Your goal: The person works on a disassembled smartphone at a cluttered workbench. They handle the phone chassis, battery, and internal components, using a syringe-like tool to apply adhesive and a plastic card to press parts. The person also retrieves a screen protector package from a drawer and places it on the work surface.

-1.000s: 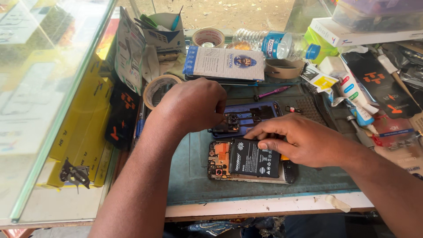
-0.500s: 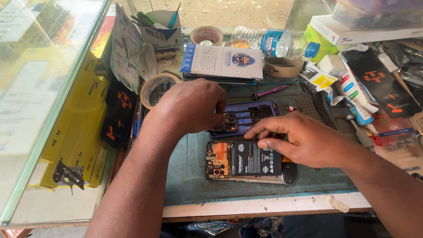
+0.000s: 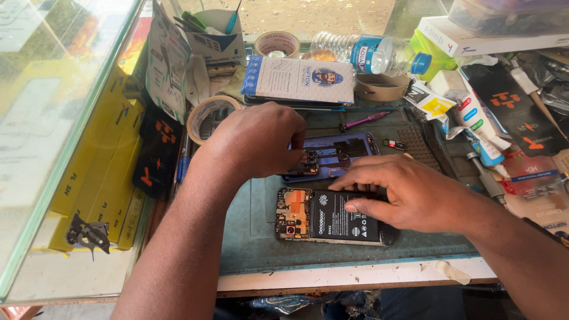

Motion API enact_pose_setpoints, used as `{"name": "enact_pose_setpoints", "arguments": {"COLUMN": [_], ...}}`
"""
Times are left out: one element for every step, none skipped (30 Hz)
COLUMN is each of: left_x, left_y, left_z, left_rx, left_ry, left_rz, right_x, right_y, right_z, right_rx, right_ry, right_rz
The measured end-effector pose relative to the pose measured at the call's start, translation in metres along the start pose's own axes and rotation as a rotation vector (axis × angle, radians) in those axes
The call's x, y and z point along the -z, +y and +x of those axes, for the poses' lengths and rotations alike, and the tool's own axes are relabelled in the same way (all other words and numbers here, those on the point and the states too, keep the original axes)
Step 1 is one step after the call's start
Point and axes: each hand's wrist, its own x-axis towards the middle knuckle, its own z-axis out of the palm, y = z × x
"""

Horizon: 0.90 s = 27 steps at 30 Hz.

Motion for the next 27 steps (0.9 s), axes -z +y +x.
{"name": "enact_pose_setpoints", "arguments": {"left_x": [-0.001,-0.001,-0.002,-0.002,-0.002,-0.002,-0.002,-0.002,-0.002,-0.003,-0.003,-0.003,-0.002,-0.002,-0.002,-0.001,-0.002,-0.002,-0.001,-0.002,-0.002,-0.002,-0.002,-0.002,-0.003,-0.004,-0.005], "left_y": [-0.001,-0.002,-0.002,-0.003,-0.003,-0.004,-0.004,-0.005,-0.005,-0.005,-0.005,-0.005,-0.005,-0.005,-0.006,-0.007,-0.007,-0.007,-0.008,-0.008,-0.008,-0.009,-0.01,-0.011,-0.011,-0.011,-0.011], "left_z": [0.0,0.0,0.0,0.0,0.0,0.0,0.0,0.0,0.0,-0.001,-0.001,-0.001,-0.001,-0.001,-0.001,-0.002,-0.002,-0.002,-0.001,-0.001,-0.002,-0.002,-0.001,-0.001,0.0,0.001,0.002], "left_rx": [-0.009,-0.015,-0.022,-0.03,-0.036,-0.041,-0.046,-0.049,-0.051,-0.053,-0.041,-0.028,-0.017,-0.028,-0.039,-0.049,-0.034,-0.018,-0.004,-0.008,-0.013,-0.018,-0.021,-0.024,-0.027,-0.036,-0.044], "left_ry": [0.015,0.024,0.034,0.043,0.047,0.051,0.056,0.067,0.078,0.089,0.085,0.081,0.078,0.092,0.104,0.117,0.109,0.101,0.095,0.101,0.107,0.113,0.113,0.113,0.113,0.115,0.117], "left_rz": [-0.001,0.0,0.0,0.001,0.001,0.0,0.0,-0.001,-0.003,-0.004,-0.009,-0.014,-0.019,-0.015,-0.012,-0.008,-0.011,-0.015,-0.015,-0.018,-0.021,-0.024,-0.023,-0.022,-0.021,-0.018,-0.015], "right_x": [0.0,-0.001,-0.002,-0.002,-0.002,-0.002,-0.002,-0.002,-0.001,-0.001,-0.002,-0.003,-0.005,-0.005,-0.006,-0.007,-0.008,-0.007,-0.007,-0.006,-0.006,-0.005,-0.005,-0.005,-0.004,-0.004,-0.005], "right_y": [0.001,0.001,0.001,0.0,0.0,-0.001,-0.001,-0.001,-0.001,0.0,0.0,0.001,0.002,0.003,0.004,0.004,0.003,0.001,-0.001,-0.004,-0.007,-0.01,-0.012,-0.014,-0.015,-0.015,-0.015], "right_z": [-0.001,-0.002,-0.003,-0.004,-0.004,-0.004,-0.004,-0.004,-0.004,-0.003,-0.003,-0.003,-0.003,-0.004,-0.004,-0.005,-0.006,-0.006,-0.006,-0.007,-0.007,-0.007,-0.006,-0.006,-0.006,-0.006,-0.007], "right_rx": [0.027,0.055,0.082,0.11,0.065,0.02,-0.023,0.0,0.024,0.048,0.036,0.024,0.011,0.041,0.07,0.099,0.079,0.06,0.041,0.029,0.017,0.005,0.01,0.015,0.02,0.026,0.032], "right_ry": [0.0,0.015,0.032,0.048,0.033,0.018,0.002,0.007,0.009,0.012,0.005,-0.003,-0.01,-0.002,0.006,0.014,0.005,-0.004,-0.009,-0.009,-0.008,-0.006,-0.004,-0.001,0.002,-0.001,-0.005], "right_rz": [-0.014,-0.024,-0.033,-0.042,-0.055,-0.067,-0.081,-0.094,-0.108,-0.121,-0.137,-0.153,-0.17,-0.188,-0.205,-0.222,-0.219,-0.216,-0.213,-0.216,-0.22,-0.223,-0.229,-0.235,-0.241,-0.259,-0.277]}}
